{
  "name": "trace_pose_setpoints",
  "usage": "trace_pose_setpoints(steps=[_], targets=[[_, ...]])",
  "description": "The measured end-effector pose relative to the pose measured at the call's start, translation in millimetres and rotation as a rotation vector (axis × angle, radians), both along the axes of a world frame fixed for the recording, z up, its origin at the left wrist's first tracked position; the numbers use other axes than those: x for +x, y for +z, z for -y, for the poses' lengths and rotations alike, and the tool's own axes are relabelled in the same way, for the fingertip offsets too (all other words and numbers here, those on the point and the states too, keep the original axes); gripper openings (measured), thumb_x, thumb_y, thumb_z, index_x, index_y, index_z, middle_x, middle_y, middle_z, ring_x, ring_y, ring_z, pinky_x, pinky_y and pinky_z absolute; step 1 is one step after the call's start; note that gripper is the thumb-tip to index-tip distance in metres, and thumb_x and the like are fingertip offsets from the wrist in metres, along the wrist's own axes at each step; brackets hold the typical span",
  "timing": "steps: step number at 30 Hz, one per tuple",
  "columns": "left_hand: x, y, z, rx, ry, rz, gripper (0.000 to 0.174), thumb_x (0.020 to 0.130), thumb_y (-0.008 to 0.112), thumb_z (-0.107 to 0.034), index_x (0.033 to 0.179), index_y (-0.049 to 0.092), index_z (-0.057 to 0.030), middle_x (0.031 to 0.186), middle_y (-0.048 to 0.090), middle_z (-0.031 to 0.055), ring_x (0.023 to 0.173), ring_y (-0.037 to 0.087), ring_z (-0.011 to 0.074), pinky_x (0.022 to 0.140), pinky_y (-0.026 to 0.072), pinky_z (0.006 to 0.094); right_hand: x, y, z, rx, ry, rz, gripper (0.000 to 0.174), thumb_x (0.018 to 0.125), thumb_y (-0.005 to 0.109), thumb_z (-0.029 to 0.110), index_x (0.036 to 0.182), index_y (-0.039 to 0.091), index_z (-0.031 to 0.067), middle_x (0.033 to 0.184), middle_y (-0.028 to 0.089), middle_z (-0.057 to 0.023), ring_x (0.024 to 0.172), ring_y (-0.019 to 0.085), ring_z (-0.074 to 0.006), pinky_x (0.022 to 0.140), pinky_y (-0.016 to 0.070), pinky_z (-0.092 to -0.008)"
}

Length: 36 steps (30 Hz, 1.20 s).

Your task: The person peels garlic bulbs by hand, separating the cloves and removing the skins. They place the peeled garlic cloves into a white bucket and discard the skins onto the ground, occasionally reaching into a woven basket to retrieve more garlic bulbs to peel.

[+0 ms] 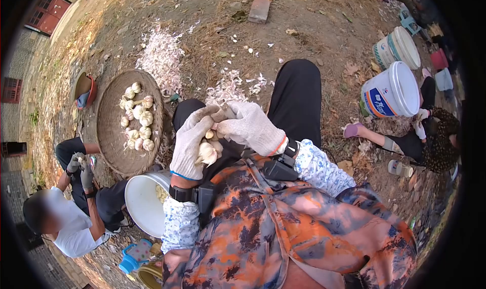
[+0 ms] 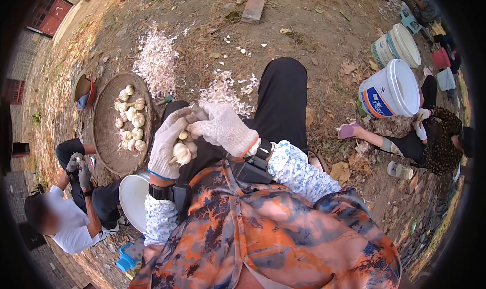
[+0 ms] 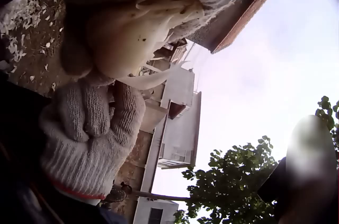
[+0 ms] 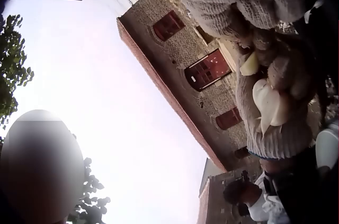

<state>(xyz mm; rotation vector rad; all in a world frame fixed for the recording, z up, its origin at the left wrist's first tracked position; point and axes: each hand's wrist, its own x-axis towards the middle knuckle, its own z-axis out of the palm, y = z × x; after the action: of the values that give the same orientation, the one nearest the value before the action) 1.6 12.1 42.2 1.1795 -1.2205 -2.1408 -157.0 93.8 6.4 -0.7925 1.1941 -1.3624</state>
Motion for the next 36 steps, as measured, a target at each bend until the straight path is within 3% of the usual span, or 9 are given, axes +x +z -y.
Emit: trace_pose_setpoints(steps=[1, 8, 11, 13, 17, 20, 22, 25, 36], targets=[[1.9, 0.0, 0.6, 0.045, -0.041, -0.039, 0.041, 0.102, 0.056, -0.020, 0.135, 0.054, 0.0028, 0.094, 0.065, 0.0067, 0.057, 0.059, 0.0097, 0.046, 0.0480, 0.0220, -0.6, 1.3, -1.2, 0.127, 0.023, 0.383, 0.016, 0.086, 0.070, 0.009, 0.098, 0.063, -0.0007, 0.070, 0.059, -0.0031, 0.050, 0.050, -0.0097, 0.044, 0.0377, -0.0258], [4.7, -8.5, 3.2, 0.283, -0.086, -0.211, 0.048, 0.102, 0.056, -0.027, 0.142, 0.049, -0.0016, 0.091, 0.065, 0.0070, 0.054, 0.059, 0.0104, 0.044, 0.0478, 0.0227, -4.3, -2.4, -1.0, 0.171, 0.014, 0.631, 0.009, 0.088, 0.066, 0.006, 0.095, 0.064, 0.0008, 0.068, 0.059, -0.0037, 0.044, 0.042, -0.0053, 0.038, 0.0270, -0.0222], [8.4, -16.8, 5.9, 0.356, -0.063, -0.225, 0.049, 0.101, 0.056, -0.027, 0.143, 0.048, -0.0028, 0.090, 0.065, 0.0081, 0.051, 0.059, 0.0117, 0.044, 0.0477, 0.0245, -3.7, -10.7, -0.9, 0.127, 0.050, 0.507, 0.010, 0.089, 0.067, 0.009, 0.093, 0.065, 0.0003, 0.071, 0.061, -0.0046, 0.048, 0.048, -0.0084, 0.042, 0.0338, -0.0247], [13.0, -21.3, 6.2, 0.340, -0.053, -0.210, 0.049, 0.101, 0.056, -0.027, 0.143, 0.048, -0.0029, 0.089, 0.065, 0.0085, 0.051, 0.059, 0.0123, 0.043, 0.0478, 0.0252, 1.1, -20.3, 0.9, -0.068, 0.001, -0.266, 0.016, 0.088, 0.070, 0.014, 0.093, 0.066, -0.0007, 0.074, 0.062, -0.0035, 0.057, 0.055, -0.0113, 0.050, 0.0409, -0.0277], [9.3, -7.9, 0.5, 0.183, -0.063, -0.101, 0.049, 0.101, 0.056, -0.026, 0.143, 0.047, -0.0028, 0.083, 0.064, 0.0085, 0.051, 0.060, 0.0135, 0.044, 0.0484, 0.0263, 3.3, -24.1, 4.1, -0.348, -0.091, -0.350, 0.022, 0.088, 0.072, 0.018, 0.093, 0.064, -0.0013, 0.076, 0.062, -0.0018, 0.066, 0.059, -0.0141, 0.059, 0.0448, -0.0301], [5.2, -10.8, 0.3, 0.257, -0.043, -0.137, 0.048, 0.101, 0.056, -0.026, 0.142, 0.048, -0.0016, 0.081, 0.063, 0.0076, 0.051, 0.059, 0.0131, 0.044, 0.0480, 0.0265, -6.5, -2.4, -0.2, 0.015, 0.115, -0.109, 0.018, 0.090, 0.070, 0.016, 0.093, 0.063, -0.0001, 0.077, 0.062, -0.0028, 0.058, 0.055, -0.0106, 0.051, 0.0409, -0.0270], [6.4, -15.3, 3.6, 0.302, -0.057, -0.202, 0.048, 0.101, 0.055, -0.025, 0.142, 0.048, -0.0006, 0.082, 0.064, 0.0082, 0.051, 0.059, 0.0130, 0.044, 0.0479, 0.0262, -11.4, -11.4, 0.0, 0.161, 0.200, 0.673, 0.011, 0.094, 0.066, 0.012, 0.094, 0.061, 0.0020, 0.077, 0.061, -0.0040, 0.049, 0.047, -0.0064, 0.043, 0.0335, -0.0227], [0.1, -12.6, 1.9, 0.298, -0.062, -0.235, 0.048, 0.101, 0.055, -0.023, 0.141, 0.048, 0.0014, 0.084, 0.064, 0.0088, 0.050, 0.058, 0.0129, 0.044, 0.0479, 0.0254, -9.1, -19.7, -3.3, 0.121, 0.153, 0.816, 0.006, 0.096, 0.063, 0.009, 0.095, 0.059, 0.0036, 0.076, 0.061, -0.0045, 0.043, 0.039, -0.0031, 0.038, 0.0263, -0.0197], [-18.8, 13.0, -7.1, 0.109, -0.054, -0.049, 0.047, 0.101, 0.058, -0.019, 0.142, 0.047, -0.0001, 0.087, 0.063, 0.0053, 0.057, 0.057, 0.0082, 0.046, 0.0468, 0.0200, -5.1, -27.5, 1.2, 0.129, 0.047, 1.001, 0.009, 0.101, 0.060, 0.013, 0.097, 0.060, 0.0053, 0.073, 0.056, -0.0008, 0.045, 0.040, -0.0032, 0.038, 0.0272, -0.0200]])
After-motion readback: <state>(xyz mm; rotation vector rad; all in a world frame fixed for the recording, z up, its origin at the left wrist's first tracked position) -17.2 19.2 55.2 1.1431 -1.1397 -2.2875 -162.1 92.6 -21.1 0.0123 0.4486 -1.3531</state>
